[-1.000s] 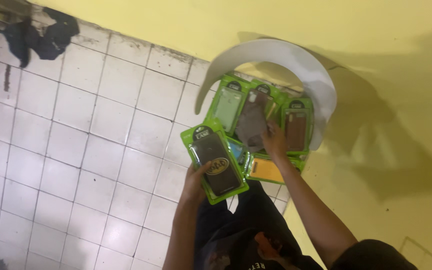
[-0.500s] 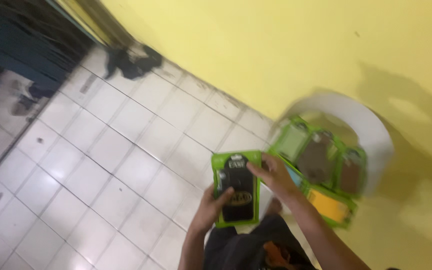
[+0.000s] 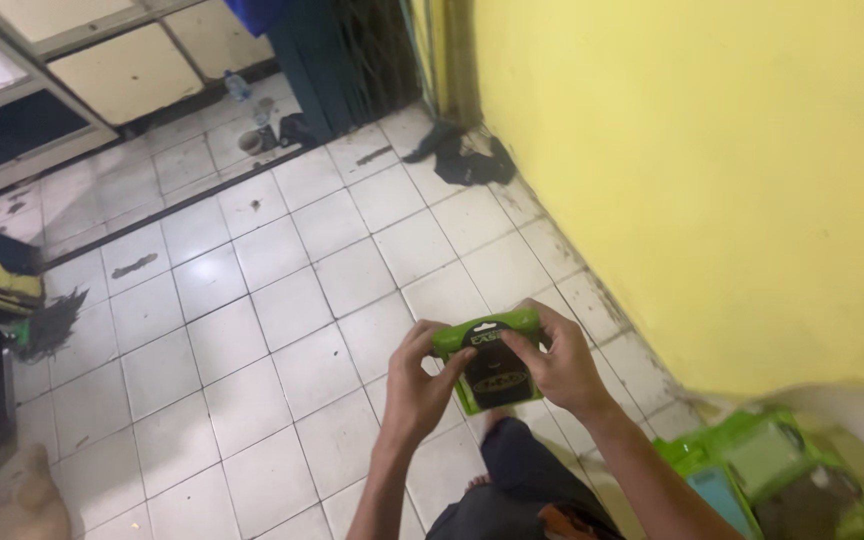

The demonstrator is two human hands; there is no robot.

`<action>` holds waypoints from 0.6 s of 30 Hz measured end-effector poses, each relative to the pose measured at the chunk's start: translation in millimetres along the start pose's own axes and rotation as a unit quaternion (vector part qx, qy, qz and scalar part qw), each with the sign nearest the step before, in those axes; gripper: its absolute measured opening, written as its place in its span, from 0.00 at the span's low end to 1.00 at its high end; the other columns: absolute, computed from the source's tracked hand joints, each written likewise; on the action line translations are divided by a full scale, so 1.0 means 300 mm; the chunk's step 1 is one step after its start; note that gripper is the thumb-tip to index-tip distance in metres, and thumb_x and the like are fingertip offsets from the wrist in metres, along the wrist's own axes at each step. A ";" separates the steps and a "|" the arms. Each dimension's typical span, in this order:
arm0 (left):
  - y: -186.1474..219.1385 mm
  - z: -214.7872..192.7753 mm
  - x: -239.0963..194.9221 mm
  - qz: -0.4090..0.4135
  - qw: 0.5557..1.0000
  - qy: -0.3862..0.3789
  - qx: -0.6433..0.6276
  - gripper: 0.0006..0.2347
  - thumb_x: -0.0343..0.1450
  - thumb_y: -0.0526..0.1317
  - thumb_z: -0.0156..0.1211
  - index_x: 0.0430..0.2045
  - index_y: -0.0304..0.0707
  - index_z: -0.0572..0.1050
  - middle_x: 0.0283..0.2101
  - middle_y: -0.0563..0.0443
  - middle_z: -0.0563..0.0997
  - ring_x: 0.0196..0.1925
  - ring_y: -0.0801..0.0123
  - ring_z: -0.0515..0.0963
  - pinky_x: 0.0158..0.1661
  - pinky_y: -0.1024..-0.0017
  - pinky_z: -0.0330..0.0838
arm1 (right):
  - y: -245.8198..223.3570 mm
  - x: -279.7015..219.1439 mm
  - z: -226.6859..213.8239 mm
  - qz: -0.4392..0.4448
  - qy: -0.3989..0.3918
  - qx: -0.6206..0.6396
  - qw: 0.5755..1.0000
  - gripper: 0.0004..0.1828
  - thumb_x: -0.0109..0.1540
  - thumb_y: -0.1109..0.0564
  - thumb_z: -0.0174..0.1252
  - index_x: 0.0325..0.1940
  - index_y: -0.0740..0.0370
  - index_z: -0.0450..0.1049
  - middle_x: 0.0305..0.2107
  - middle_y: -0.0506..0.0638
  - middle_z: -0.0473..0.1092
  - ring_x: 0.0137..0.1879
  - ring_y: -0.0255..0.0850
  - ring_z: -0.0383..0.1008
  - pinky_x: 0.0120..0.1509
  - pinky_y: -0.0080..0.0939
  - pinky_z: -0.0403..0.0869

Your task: The person repeatedly picks up packaged phone cases from a white plastic stool, briefly inspects them, and hangs them on a wall-mounted wire grid. The person continues this cycle of picking, inspecting, and hanging multiple cases throughout the clip.

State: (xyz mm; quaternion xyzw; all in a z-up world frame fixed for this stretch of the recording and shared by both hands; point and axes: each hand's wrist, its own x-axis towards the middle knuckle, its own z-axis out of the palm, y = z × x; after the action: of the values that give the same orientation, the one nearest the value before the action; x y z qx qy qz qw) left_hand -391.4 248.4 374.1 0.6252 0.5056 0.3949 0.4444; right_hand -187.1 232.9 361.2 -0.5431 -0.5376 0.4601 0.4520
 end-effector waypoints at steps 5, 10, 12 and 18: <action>-0.006 -0.125 0.264 0.003 0.998 0.035 0.045 0.07 0.64 0.31 0.70 0.32 0.27 0.81 0.37 0.48 0.81 0.36 0.66 0.81 0.38 0.67 0.76 | -0.059 0.305 0.064 -0.136 -0.029 -0.079 0.987 0.04 0.62 0.64 0.61 0.42 0.66 0.77 0.38 0.48 0.73 0.45 0.36 0.76 0.51 0.37 0.74; 0.009 -0.167 0.587 -0.043 0.996 0.061 0.054 0.06 0.64 0.31 0.69 0.30 0.28 0.80 0.36 0.47 0.80 0.34 0.61 0.78 0.33 0.65 0.75 | -0.109 0.645 0.051 -0.130 -0.057 -0.109 0.984 0.07 0.57 0.66 0.65 0.40 0.66 0.79 0.41 0.49 0.72 0.43 0.37 0.75 0.48 0.36 0.75; 0.034 -0.171 0.727 0.003 0.997 0.050 0.065 0.06 0.65 0.30 0.69 0.30 0.27 0.79 0.35 0.46 0.80 0.34 0.59 0.78 0.35 0.65 0.74 | -0.123 0.754 0.024 -0.092 -0.033 -0.109 0.989 0.06 0.57 0.66 0.66 0.38 0.65 0.79 0.36 0.48 0.72 0.38 0.35 0.75 0.44 0.35 0.75; 0.044 -0.078 1.138 0.121 0.992 -0.008 0.020 0.07 0.66 0.30 0.68 0.34 0.29 0.78 0.37 0.45 0.80 0.36 0.60 0.79 0.39 0.66 0.74 | -0.068 1.062 -0.142 -0.100 0.098 -0.134 0.981 0.03 0.58 0.66 0.65 0.32 0.66 0.76 0.29 0.48 0.72 0.34 0.34 0.73 0.39 0.36 0.72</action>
State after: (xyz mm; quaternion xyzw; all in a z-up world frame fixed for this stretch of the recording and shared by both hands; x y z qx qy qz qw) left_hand -349.3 586.3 408.6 0.6935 0.4308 0.4305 0.3850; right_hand -148.9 551.9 384.1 -0.5844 -0.5991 0.2809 0.4698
